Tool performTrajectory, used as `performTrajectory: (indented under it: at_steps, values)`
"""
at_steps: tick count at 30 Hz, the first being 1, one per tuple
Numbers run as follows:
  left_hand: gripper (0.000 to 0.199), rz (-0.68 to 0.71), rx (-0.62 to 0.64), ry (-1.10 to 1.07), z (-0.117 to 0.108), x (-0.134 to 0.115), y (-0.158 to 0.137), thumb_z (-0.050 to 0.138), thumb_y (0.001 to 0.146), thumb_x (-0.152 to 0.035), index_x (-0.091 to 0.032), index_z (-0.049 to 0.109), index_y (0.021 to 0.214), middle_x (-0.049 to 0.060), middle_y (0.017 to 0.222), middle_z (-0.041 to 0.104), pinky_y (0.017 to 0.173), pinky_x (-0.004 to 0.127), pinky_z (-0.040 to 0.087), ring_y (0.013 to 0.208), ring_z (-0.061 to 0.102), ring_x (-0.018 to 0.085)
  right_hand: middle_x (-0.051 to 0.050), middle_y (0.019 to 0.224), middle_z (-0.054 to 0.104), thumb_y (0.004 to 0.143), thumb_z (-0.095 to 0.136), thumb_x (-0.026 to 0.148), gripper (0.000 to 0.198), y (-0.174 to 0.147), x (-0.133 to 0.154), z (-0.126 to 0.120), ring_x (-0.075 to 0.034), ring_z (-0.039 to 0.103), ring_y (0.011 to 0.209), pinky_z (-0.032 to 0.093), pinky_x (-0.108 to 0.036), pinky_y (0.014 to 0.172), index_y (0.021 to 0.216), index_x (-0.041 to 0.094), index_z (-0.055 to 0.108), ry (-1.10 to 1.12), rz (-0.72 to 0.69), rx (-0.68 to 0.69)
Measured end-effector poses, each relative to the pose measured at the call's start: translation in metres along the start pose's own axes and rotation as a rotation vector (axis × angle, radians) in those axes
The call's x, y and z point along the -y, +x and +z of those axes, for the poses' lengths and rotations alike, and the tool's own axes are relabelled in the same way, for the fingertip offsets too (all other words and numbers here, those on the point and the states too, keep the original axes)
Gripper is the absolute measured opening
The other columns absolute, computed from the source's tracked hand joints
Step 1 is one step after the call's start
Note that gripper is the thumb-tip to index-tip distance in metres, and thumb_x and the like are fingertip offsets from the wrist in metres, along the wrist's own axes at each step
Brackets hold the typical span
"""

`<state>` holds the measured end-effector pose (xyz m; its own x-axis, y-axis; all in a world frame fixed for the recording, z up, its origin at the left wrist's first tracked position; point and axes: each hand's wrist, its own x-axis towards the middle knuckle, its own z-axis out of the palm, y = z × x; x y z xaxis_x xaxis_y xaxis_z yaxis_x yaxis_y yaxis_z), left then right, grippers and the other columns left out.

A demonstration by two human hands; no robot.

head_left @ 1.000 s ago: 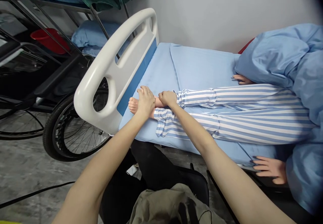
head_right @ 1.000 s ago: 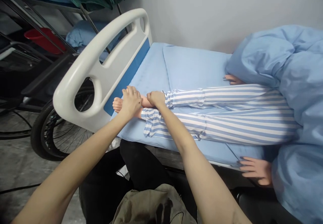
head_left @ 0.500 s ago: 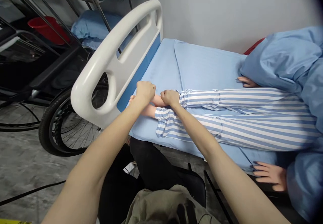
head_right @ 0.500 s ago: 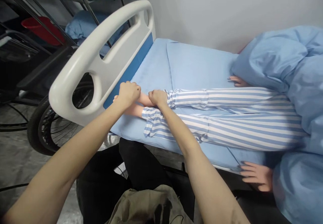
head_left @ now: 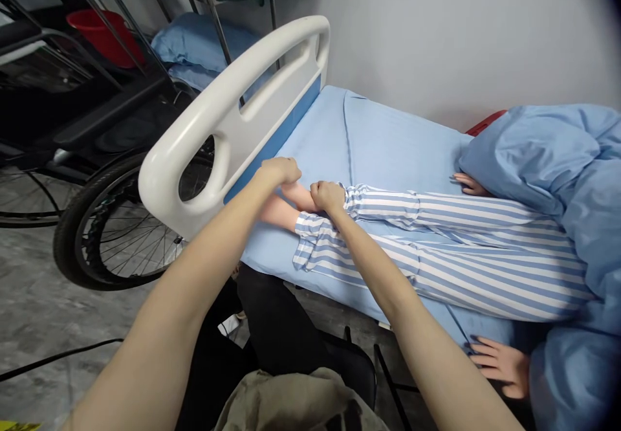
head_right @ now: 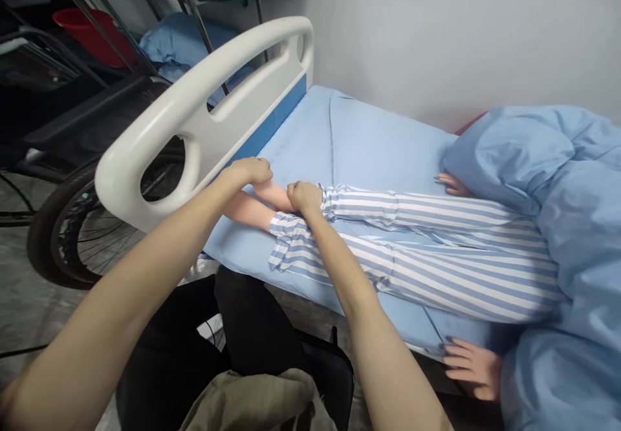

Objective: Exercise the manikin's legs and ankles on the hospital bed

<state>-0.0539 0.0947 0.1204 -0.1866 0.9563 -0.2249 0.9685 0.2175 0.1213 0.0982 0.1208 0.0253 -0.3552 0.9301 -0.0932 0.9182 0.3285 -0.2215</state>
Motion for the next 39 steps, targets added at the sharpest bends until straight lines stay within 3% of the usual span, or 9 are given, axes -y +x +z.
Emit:
performTrajectory:
  at_steps: [2,7,13,17,23,28,32,37,39]
  values:
    - [0.036,-0.021,-0.040,0.047,0.005,-0.004,-0.017,0.048,0.088,-0.027,-0.011,0.072,0.110,0.019,0.101,0.072,0.080,0.036,0.049,0.097,0.068,0.030,-0.016,0.107,0.075,0.100,0.036,0.038,0.048,0.000,-0.001,0.002,-0.025,0.071,0.100,0.048,-0.031,0.088,0.107,0.015,0.078,-0.009,-0.002,-0.036]
    - [0.043,0.047,-0.299,0.128,0.026,-0.013,-0.053,0.031,0.091,-0.010,-0.003,0.065,0.116,0.026,0.108,0.065,0.083,0.041,0.045,0.102,0.064,0.032,-0.014,0.102,0.076,0.098,0.036,0.036,0.047,0.000,-0.002,0.003,-0.025,0.072,0.093,0.048,-0.031,0.083,0.100,0.017,0.079,-0.002,-0.022,-0.051]
    - [0.042,0.158,-0.454,0.129,0.050,-0.015,-0.056,0.031,0.091,-0.007,-0.001,0.066,0.113,0.028,0.110,0.064,0.092,0.047,0.039,0.110,0.057,0.034,-0.013,0.104,0.075,0.100,0.033,0.036,0.049,-0.001,-0.001,0.000,-0.024,0.071,0.097,0.047,-0.031,0.086,0.102,0.017,0.078,-0.036,0.000,-0.024]
    - [0.037,0.119,-0.386,0.118,0.039,-0.014,-0.051,0.036,0.092,-0.011,-0.006,0.069,0.108,0.023,0.109,0.066,0.097,0.046,0.037,0.109,0.057,0.031,-0.014,0.105,0.075,0.100,0.032,0.035,0.049,-0.001,0.000,-0.001,-0.024,0.071,0.094,0.047,-0.031,0.083,0.103,0.017,0.077,-0.073,-0.013,-0.018]
    - [0.028,-0.036,-0.053,0.115,0.008,-0.016,-0.019,0.052,0.090,-0.022,-0.015,0.073,0.106,0.016,0.100,0.070,0.095,0.044,0.038,0.111,0.059,0.030,-0.012,0.109,0.074,0.100,0.035,0.037,0.045,-0.002,0.000,-0.002,-0.028,0.070,0.100,0.048,-0.034,0.085,0.107,0.020,0.076,-0.146,-0.040,0.013]
    - [0.027,-0.118,0.137,0.156,0.019,-0.035,0.002,0.063,0.083,-0.025,-0.009,0.076,0.099,0.016,0.090,0.068,0.087,0.045,0.040,0.101,0.062,0.035,-0.014,0.110,0.074,0.101,0.032,0.035,0.048,-0.002,0.001,-0.003,-0.027,0.069,0.103,0.047,-0.033,0.088,0.111,0.017,0.076,-0.112,-0.007,0.008]
    - [0.024,-0.040,0.097,0.199,0.034,-0.041,-0.006,0.053,0.085,-0.014,-0.004,0.075,0.090,0.017,0.085,0.066,0.086,0.043,0.038,0.090,0.063,0.029,-0.015,0.109,0.074,0.101,0.031,0.035,0.051,-0.001,0.001,-0.001,-0.026,0.069,0.105,0.046,-0.032,0.091,0.108,0.015,0.077,-0.048,0.028,-0.006]
    - [0.039,0.075,-0.093,0.190,0.039,-0.034,-0.028,0.037,0.090,-0.011,-0.009,0.073,0.103,0.020,0.097,0.070,0.097,0.051,0.033,0.109,0.058,0.033,-0.015,0.109,0.074,0.100,0.032,0.036,0.050,-0.001,0.000,0.000,-0.025,0.070,0.102,0.047,-0.032,0.089,0.107,0.017,0.078,-0.036,0.022,-0.028]
    - [0.040,0.182,-0.169,0.244,0.040,-0.029,-0.037,0.034,0.090,-0.009,-0.008,0.072,0.104,0.021,0.105,0.070,0.099,0.050,0.033,0.111,0.057,0.031,-0.015,0.107,0.075,0.100,0.033,0.036,0.049,-0.001,0.000,0.001,-0.025,0.070,0.101,0.047,-0.031,0.088,0.106,0.017,0.078,-0.034,0.024,-0.026]
